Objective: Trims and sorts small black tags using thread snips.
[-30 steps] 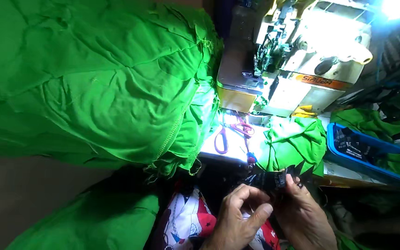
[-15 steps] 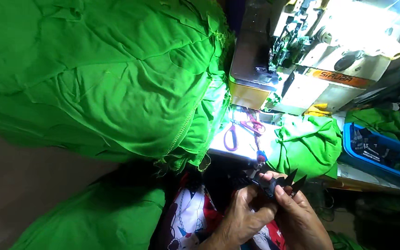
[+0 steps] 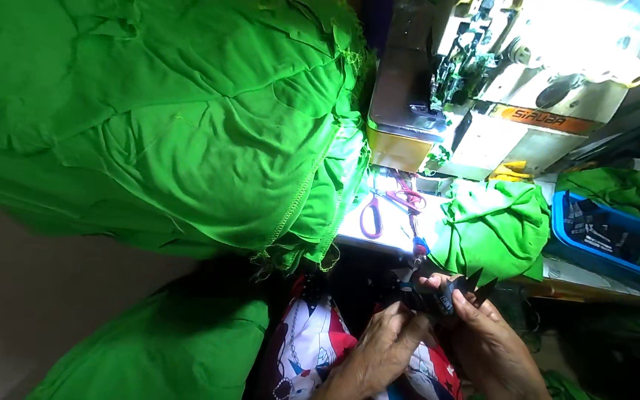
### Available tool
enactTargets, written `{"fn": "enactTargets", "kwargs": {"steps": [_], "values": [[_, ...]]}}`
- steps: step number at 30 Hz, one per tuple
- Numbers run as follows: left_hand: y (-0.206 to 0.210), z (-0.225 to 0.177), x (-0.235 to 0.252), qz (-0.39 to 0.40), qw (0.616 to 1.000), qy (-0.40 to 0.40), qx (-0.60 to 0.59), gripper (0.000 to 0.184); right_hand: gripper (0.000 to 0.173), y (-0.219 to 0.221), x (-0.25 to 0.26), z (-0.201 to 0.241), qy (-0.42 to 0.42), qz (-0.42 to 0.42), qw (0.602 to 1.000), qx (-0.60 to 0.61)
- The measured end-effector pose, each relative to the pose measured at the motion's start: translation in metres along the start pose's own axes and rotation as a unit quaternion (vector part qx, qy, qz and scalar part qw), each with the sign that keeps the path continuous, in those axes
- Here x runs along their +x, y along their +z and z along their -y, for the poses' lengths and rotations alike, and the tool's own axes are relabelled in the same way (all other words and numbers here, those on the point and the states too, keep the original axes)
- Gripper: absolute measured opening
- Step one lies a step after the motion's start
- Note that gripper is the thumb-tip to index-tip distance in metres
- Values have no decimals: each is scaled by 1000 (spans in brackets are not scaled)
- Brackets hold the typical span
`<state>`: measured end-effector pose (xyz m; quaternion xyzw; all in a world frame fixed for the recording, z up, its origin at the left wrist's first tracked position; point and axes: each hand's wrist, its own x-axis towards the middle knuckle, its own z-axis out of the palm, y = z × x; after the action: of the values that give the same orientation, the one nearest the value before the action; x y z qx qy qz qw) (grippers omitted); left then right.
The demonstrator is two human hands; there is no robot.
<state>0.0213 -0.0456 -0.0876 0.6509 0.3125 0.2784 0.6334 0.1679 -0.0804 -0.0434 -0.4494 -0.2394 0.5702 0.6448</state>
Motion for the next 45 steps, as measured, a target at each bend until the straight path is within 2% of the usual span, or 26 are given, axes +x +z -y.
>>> {"fn": "enactTargets", "kwargs": {"steps": [4,9,12,15,17,20,23,28,32,38,42,45], "values": [[-4,5,0,1,999,17,-36,46,26,0,0,3,12,-11,1000,27],[-2,7,0,-142,988,58,-12,37,18,-4,-1,1,22,11,999,49],[-3,5,3,-212,968,131,-3,26,14,-4,-2,-1,12,19,999,37],[-8,-4,9,-193,960,201,-14,35,14,3,-6,-2,5,23,1000,6],[-11,-12,11,-158,964,212,-33,40,17,8,-9,-2,-4,36,999,-26],[-14,-23,10,-128,971,193,-54,28,16,9,-9,-2,-61,70,986,-138],[-17,-28,8,-129,979,148,-51,16,12,7,-8,-3,-119,83,951,-273],[-22,-26,7,-115,986,100,-71,11,12,8,-10,-8,-123,60,937,-321],[-26,-28,9,-130,984,95,-72,8,18,10,-12,-13,-146,46,934,-323],[-41,-32,7,-133,984,92,-71,9,21,0,-13,-5,-108,40,952,-284],[-35,-32,4,-125,983,69,-111,12,12,-2,-11,-13,-145,57,953,-261],[-32,-29,3,-113,985,77,-101,13,6,5,-10,-20,-150,40,959,-236]]}}
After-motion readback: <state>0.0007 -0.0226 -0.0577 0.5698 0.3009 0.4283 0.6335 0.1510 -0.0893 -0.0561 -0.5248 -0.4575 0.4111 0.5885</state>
